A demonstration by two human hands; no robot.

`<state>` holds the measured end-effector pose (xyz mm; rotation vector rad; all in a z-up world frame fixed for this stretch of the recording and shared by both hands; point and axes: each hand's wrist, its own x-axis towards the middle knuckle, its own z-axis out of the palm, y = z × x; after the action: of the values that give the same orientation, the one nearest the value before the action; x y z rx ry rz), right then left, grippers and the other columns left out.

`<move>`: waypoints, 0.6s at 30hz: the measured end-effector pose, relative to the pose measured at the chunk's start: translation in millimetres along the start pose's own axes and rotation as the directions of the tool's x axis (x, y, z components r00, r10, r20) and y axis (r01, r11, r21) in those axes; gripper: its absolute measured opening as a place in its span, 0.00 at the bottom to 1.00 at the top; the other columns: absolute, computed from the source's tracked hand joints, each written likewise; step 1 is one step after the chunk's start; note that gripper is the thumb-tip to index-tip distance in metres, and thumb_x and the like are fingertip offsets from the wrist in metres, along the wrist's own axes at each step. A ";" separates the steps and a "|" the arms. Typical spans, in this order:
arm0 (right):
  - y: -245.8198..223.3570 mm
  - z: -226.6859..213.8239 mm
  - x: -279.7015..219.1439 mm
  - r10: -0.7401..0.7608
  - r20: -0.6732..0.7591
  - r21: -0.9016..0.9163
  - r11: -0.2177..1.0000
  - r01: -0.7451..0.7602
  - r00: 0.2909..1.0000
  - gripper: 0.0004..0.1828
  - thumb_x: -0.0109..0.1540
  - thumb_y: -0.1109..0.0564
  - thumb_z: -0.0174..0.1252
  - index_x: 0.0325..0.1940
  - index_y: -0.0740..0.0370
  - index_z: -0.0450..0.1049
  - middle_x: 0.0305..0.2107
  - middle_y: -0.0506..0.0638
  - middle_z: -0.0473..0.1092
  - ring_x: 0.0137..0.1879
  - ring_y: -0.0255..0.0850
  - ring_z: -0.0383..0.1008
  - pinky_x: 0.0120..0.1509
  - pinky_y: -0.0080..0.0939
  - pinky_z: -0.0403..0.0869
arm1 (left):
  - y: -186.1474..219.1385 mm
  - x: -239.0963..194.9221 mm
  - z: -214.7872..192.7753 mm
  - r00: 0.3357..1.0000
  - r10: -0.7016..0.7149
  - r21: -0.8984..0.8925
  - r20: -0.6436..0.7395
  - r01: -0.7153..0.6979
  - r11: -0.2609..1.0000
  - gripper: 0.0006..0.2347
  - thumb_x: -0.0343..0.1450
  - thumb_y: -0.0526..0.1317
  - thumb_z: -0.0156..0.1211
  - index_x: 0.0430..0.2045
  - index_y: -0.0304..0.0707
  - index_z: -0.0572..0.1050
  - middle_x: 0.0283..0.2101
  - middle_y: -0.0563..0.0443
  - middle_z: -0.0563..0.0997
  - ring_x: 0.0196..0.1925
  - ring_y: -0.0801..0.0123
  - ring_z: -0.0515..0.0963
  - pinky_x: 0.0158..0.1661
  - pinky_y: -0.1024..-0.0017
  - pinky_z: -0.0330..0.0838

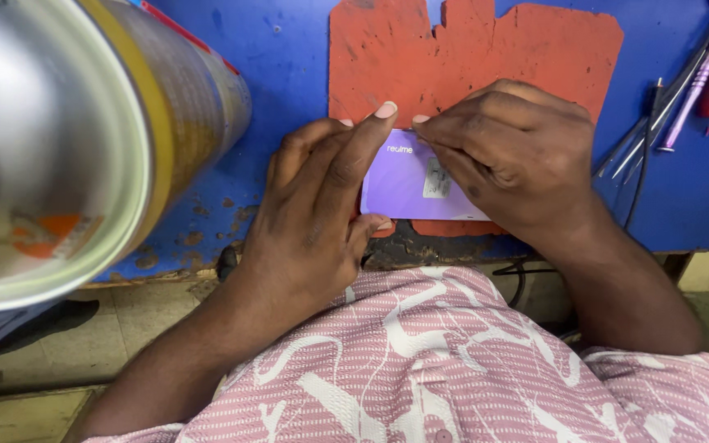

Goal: The person applies a liquid from a spray can to the back of a purple smartphone, then uses a black plastic pry tool to separate the back cover. The person then uses a screwdriver to remove screws from the internal frame, exposing the battery and circuitry.

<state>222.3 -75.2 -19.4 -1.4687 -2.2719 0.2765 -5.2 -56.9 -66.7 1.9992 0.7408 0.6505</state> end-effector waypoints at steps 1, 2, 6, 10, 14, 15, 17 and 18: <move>0.6 0.9 0.4 -0.009 -0.003 0.001 1.000 0.009 1.000 0.09 0.59 0.70 0.72 0.41 0.67 0.80 0.33 0.52 0.77 0.41 0.42 0.80 0.41 0.39 0.77 | 0.2 0.2 0.2 1.000 -0.004 0.003 -0.005 0.004 1.000 0.40 0.67 0.36 0.74 0.72 0.40 0.53 0.61 0.41 0.72 0.65 0.49 0.69 0.64 0.53 0.65; 0.7 2.0 0.3 -0.016 -0.004 0.003 1.000 0.016 1.000 0.09 0.59 0.69 0.72 0.40 0.66 0.79 0.34 0.52 0.77 0.41 0.42 0.80 0.42 0.39 0.77 | 0.6 -0.2 0.5 1.000 -0.009 0.005 -0.007 0.010 1.000 0.40 0.67 0.36 0.74 0.72 0.40 0.53 0.61 0.41 0.72 0.65 0.49 0.69 0.64 0.53 0.65; 2.2 5.8 0.8 -0.026 -0.017 0.025 0.999 0.026 1.000 0.08 0.60 0.69 0.73 0.40 0.66 0.80 0.33 0.52 0.76 0.40 0.42 0.79 0.40 0.39 0.77 | 1.3 -0.8 0.8 1.000 -0.015 0.013 -0.004 0.015 1.000 0.40 0.66 0.36 0.75 0.72 0.40 0.53 0.60 0.41 0.73 0.65 0.49 0.69 0.63 0.54 0.66; 3.6 7.7 0.1 -0.054 -0.006 0.014 0.998 0.054 0.999 0.08 0.62 0.69 0.72 0.40 0.66 0.79 0.35 0.51 0.77 0.42 0.42 0.79 0.43 0.39 0.77 | 1.1 -1.3 1.9 1.000 -0.015 0.013 -0.017 0.015 1.000 0.41 0.65 0.35 0.75 0.72 0.41 0.53 0.60 0.42 0.73 0.64 0.50 0.70 0.64 0.54 0.66; 3.9 8.9 2.0 -0.078 -0.009 0.039 0.996 0.078 0.997 0.08 0.62 0.69 0.71 0.42 0.66 0.79 0.36 0.51 0.77 0.42 0.42 0.79 0.43 0.39 0.77 | 2.0 -1.3 1.5 1.000 0.006 0.019 -0.029 -0.006 1.000 0.41 0.65 0.35 0.75 0.72 0.41 0.53 0.61 0.42 0.72 0.64 0.50 0.70 0.63 0.54 0.66; 3.9 9.0 2.4 -0.083 -0.009 0.039 0.996 0.083 0.996 0.08 0.62 0.68 0.72 0.42 0.66 0.79 0.36 0.51 0.77 0.42 0.42 0.79 0.43 0.39 0.77 | 2.2 -1.3 1.7 0.999 0.012 0.023 -0.031 -0.011 1.000 0.41 0.65 0.35 0.75 0.72 0.41 0.53 0.62 0.42 0.72 0.64 0.50 0.70 0.63 0.54 0.66; 3.2 7.9 2.1 -0.085 0.008 0.030 0.996 0.085 0.996 0.09 0.61 0.68 0.72 0.43 0.65 0.79 0.36 0.51 0.76 0.42 0.42 0.79 0.43 0.40 0.77 | 2.2 -1.8 1.3 0.999 0.000 -0.003 -0.038 0.000 1.000 0.42 0.65 0.36 0.76 0.72 0.40 0.53 0.64 0.43 0.72 0.64 0.51 0.70 0.64 0.56 0.67; 3.0 6.2 1.9 -0.086 0.017 0.025 0.996 0.085 0.996 0.09 0.61 0.67 0.72 0.43 0.65 0.80 0.36 0.51 0.76 0.42 0.43 0.79 0.43 0.40 0.77 | 2.0 -1.6 1.4 0.999 -0.005 -0.018 -0.041 0.004 1.000 0.42 0.65 0.37 0.77 0.73 0.40 0.53 0.65 0.44 0.72 0.65 0.51 0.70 0.64 0.56 0.67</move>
<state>221.3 -71.9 -25.6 -1.3584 -2.3304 0.2909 -4.8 -59.7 -65.9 1.9727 0.7615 0.6949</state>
